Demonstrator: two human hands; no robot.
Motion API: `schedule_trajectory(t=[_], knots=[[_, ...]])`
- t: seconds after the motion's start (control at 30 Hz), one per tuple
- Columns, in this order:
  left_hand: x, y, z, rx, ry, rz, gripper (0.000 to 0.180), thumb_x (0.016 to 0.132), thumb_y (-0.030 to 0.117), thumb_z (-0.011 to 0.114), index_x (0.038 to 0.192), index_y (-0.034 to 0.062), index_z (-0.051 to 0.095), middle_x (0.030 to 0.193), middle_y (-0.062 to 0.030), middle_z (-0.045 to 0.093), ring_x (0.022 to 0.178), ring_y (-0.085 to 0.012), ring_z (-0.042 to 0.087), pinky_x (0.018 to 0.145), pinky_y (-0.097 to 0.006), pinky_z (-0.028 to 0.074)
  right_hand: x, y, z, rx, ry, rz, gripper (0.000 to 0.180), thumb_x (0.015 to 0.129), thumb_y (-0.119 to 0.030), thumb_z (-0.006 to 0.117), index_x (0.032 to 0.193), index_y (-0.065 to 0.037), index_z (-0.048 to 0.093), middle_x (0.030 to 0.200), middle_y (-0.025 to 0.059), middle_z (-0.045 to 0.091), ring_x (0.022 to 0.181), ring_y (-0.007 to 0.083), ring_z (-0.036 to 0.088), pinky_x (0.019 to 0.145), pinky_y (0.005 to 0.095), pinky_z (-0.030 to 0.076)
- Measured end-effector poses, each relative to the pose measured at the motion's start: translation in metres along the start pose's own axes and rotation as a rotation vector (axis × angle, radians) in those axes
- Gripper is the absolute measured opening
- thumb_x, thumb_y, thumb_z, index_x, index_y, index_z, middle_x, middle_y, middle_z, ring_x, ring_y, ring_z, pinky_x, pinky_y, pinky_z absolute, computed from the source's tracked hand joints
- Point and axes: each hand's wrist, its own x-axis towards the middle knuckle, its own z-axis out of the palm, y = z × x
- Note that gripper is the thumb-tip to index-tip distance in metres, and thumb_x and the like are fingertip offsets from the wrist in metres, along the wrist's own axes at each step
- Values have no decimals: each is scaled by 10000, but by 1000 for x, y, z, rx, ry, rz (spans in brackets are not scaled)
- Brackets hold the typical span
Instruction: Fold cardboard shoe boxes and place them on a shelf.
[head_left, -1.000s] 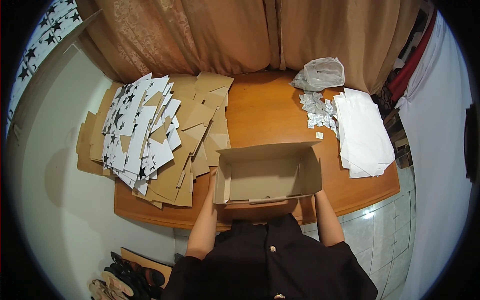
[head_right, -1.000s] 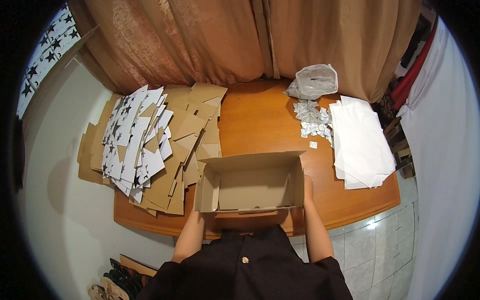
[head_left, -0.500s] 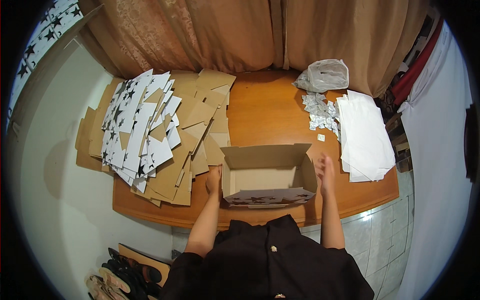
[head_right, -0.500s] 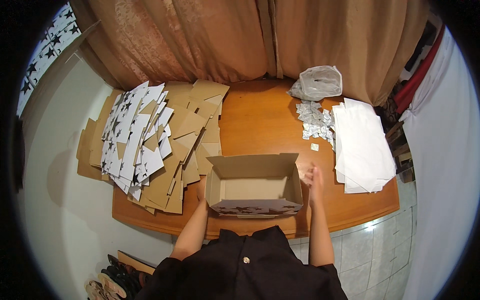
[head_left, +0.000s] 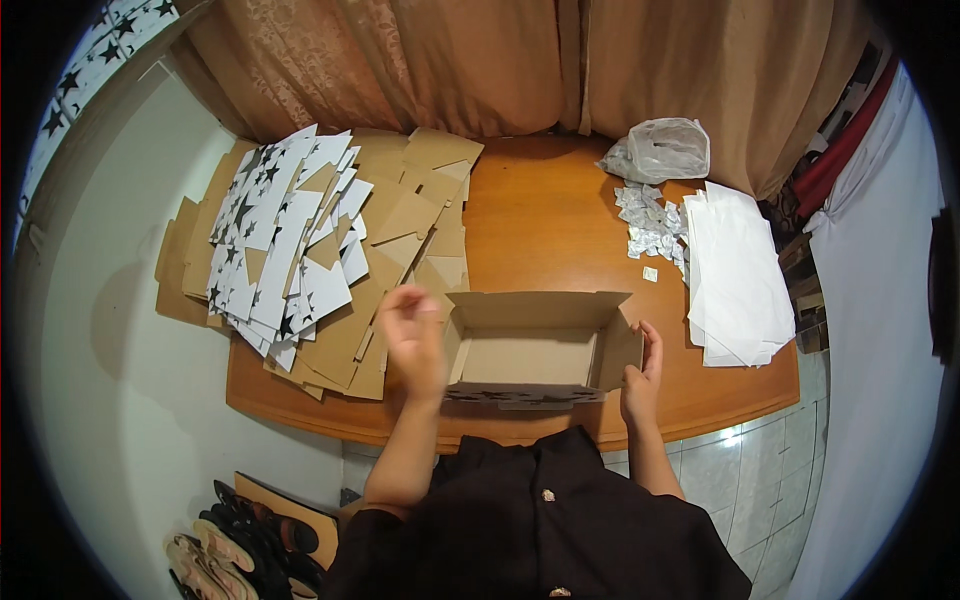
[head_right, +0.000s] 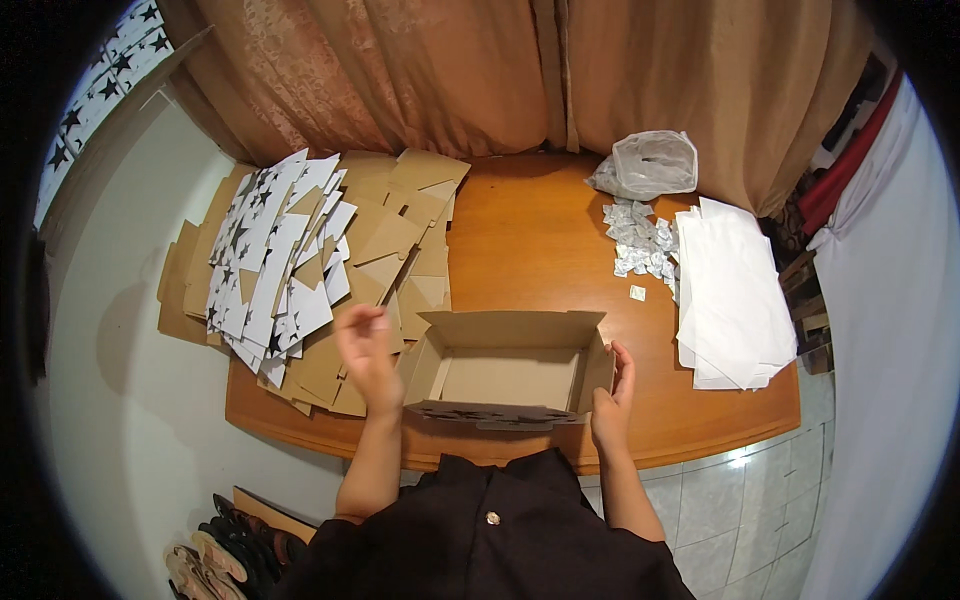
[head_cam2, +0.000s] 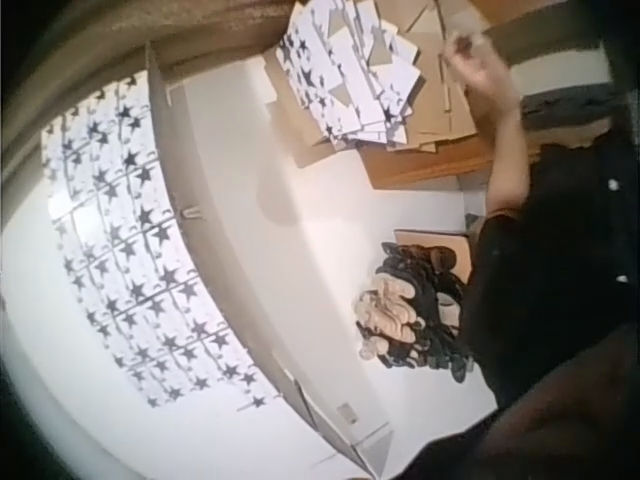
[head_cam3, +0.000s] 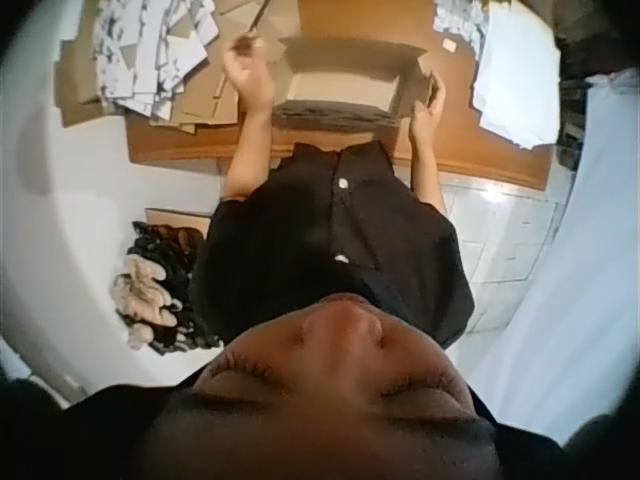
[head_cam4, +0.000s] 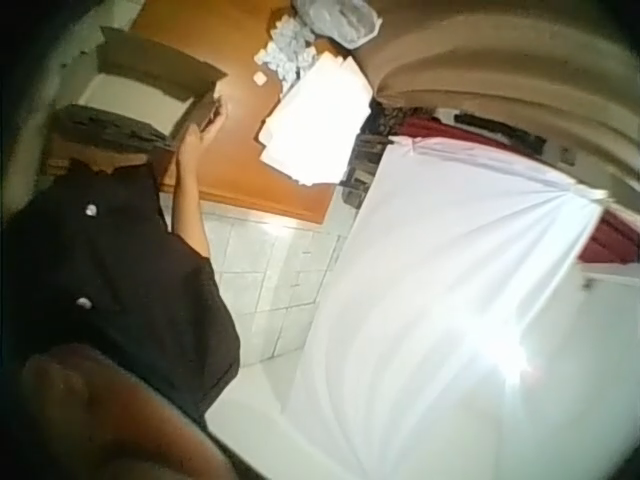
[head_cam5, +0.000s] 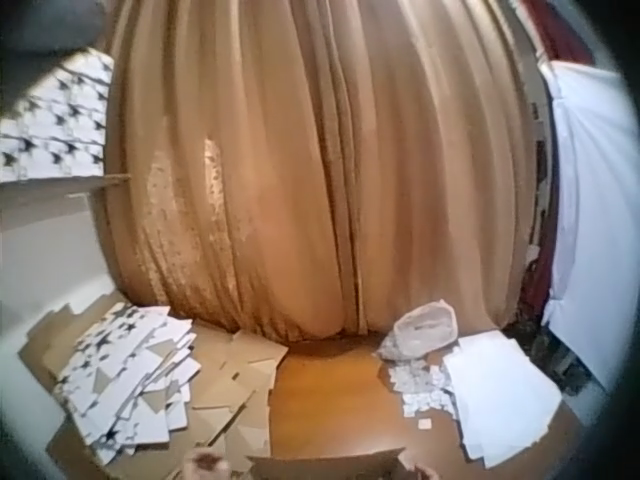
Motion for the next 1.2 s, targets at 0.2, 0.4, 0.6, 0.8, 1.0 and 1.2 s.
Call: schedule_trajectory(t=[0.2, 0.4, 0.6, 0.8, 1.0, 1.2], knots=[[8, -37, 14, 440, -451, 5, 322, 765, 63, 648, 1081, 66, 583, 1114, -126, 534, 1065, -279, 513, 986, -368, 352, 4, -8, -12, -46, -62, -52, 675, 650, 105, 305, 1313, 7, 382, 1297, 144, 428, 1260, 230, 380, 1051, 325, 283], [-16, -58, -25, 890, -718, 240, 298, 751, 117, 657, 1048, 129, 651, 1023, -57, 583, 1023, -240, 547, 1038, -489, 274, 3, -7, -16, -5, 17, -42, 618, 690, 95, 319, 1301, 14, 368, 1293, 159, 441, 1243, 240, 401, 1038, 348, 314], [-23, -71, -50, 764, -960, 170, 309, 737, 75, 676, 1031, 170, 685, 954, -51, 594, 874, -229, 568, 948, -425, 363, 14, -2, -30, 578, -9, 143, 428, 873, -137, 424, 1277, 3, 418, 1316, 168, 458, 1264, 264, 387, 1031, 361, 343], [-25, -64, -48, 858, -1036, 214, 292, 773, 161, 660, 1064, 179, 673, 1092, -77, 578, 1024, -263, 534, 957, -444, 351, 30, 23, -15, -616, -571, -47, 251, 801, -92, 574, 1025, -82, 687, 1233, 186, 556, 1244, 267, 431, 1065, 357, 277], [-11, -5, -73, 1095, -534, 293, 298, 858, 77, 505, 1141, 97, 599, 1184, -104, 520, 1148, -282, 467, 1013, -523, 272, 29, 23, -11, -515, -401, -11, 762, 593, -43, 742, 1294, -141, 458, 1385, 241, 269, 1316, 364, 269, 1069, 421, 255], [-3, -49, -122, 638, -20, -6, 421, 884, 24, 443, 1304, -1, 422, 1274, -167, 463, 1217, -277, 415, 1022, -351, 313, 33, 26, -9, -749, -397, 51, 1061, 528, -49, 782, 1423, -171, 227, 1422, 280, 161, 1362, 401, 127, 1088, 466, 207]])
